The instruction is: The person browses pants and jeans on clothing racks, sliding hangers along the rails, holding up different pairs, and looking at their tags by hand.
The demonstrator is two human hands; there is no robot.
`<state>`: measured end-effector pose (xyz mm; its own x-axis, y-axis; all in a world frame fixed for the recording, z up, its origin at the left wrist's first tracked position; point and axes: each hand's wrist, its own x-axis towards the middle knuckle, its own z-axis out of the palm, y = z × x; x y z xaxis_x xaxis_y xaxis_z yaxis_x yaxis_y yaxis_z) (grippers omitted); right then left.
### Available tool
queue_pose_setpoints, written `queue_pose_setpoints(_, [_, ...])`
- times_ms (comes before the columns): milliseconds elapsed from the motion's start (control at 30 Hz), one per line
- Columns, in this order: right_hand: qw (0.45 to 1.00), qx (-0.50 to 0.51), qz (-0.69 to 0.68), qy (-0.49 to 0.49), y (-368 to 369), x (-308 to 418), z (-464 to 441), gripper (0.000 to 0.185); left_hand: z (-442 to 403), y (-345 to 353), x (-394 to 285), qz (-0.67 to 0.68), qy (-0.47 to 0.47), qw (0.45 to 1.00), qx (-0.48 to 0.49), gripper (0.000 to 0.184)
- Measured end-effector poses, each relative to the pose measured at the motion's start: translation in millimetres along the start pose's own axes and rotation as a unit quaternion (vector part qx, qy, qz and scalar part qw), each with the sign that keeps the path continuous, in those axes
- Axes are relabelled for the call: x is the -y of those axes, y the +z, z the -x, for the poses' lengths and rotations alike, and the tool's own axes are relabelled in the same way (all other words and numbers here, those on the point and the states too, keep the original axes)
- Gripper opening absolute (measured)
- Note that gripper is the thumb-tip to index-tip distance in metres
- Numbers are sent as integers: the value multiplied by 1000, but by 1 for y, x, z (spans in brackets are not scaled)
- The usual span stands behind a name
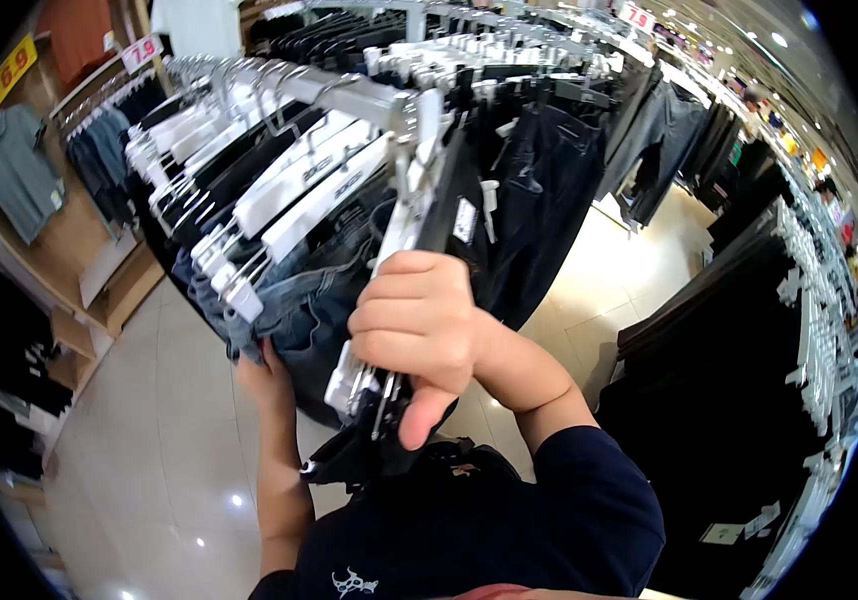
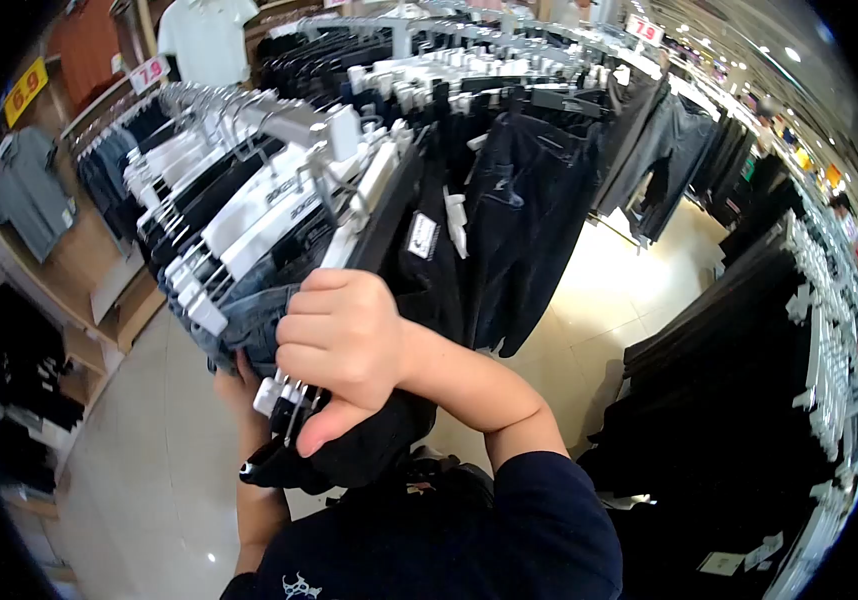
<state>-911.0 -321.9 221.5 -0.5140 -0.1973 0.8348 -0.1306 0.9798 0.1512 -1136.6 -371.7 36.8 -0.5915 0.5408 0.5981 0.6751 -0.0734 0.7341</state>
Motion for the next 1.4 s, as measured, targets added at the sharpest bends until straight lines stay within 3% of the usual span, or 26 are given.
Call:
queue_pose_setpoints(100, [1000,15,-9,7,-3,-1,-1,77,-9,3,17,-65,-14,998,-17,15])
queue_pose_setpoints(133, [1000,13,-11,9,-3,-1,-2,79,-13,0,8,-37,0,999,-27,15])
queue_pose_setpoints(167, [1000,-2,-31,2,-2,-2,-3,69,-17,1,10,-22,30,998,-52,16])
queue_pose_setpoints(300, [999,0,-29,28,3,3,-7,77,-26,-5,6,-15,45,998,-45,19])
queue_pose_setpoints(400, [998,-21,-16,60,7,9,-10,65,-26,-10,3,4,38,998,-46,22])
queue_pose_setpoints(567, [995,-33,-26,88,6,15,-10,70,-23,-20,4,50,-34,998,30,24])
queue_pose_setpoints(600, [998,-14,-26,52,3,7,-5,79,-23,-25,0,53,-34,998,31,24])
queue_pose_setpoints(700, [999,-10,-22,48,3,6,-5,79,-26,-42,-29,164,30,982,93,37])
queue_pose_setpoints(767, [1000,-5,-17,23,4,2,-4,79,-32,-49,-55,426,9,894,141,59])
queue_pose_setpoints(833, [1000,-6,-16,20,4,2,-3,78,-52,-59,-76,456,-4,863,219,68])
queue_pose_setpoints(900, [999,-5,-25,30,3,4,-3,78,-73,-58,-94,492,22,824,282,60])
queue_pose_setpoints(1000, [999,-7,-37,28,2,3,-3,77,-102,-58,-119,393,-24,850,350,48])
queue_pose_setpoints(1033, [999,-8,-35,26,2,3,-2,77,-107,-64,-131,408,-71,823,389,45])
queue_pose_setpoints(1200, [999,-1,-41,32,2,2,-3,77,-81,-62,-148,306,59,843,439,46])
queue_pose_setpoints(1233, [999,0,-38,37,3,3,-4,77,-74,-65,-151,265,137,860,414,51])
queue_pose_setpoints(1400, [998,11,-2,66,7,9,-9,74,-42,-66,-152,268,136,875,379,69])
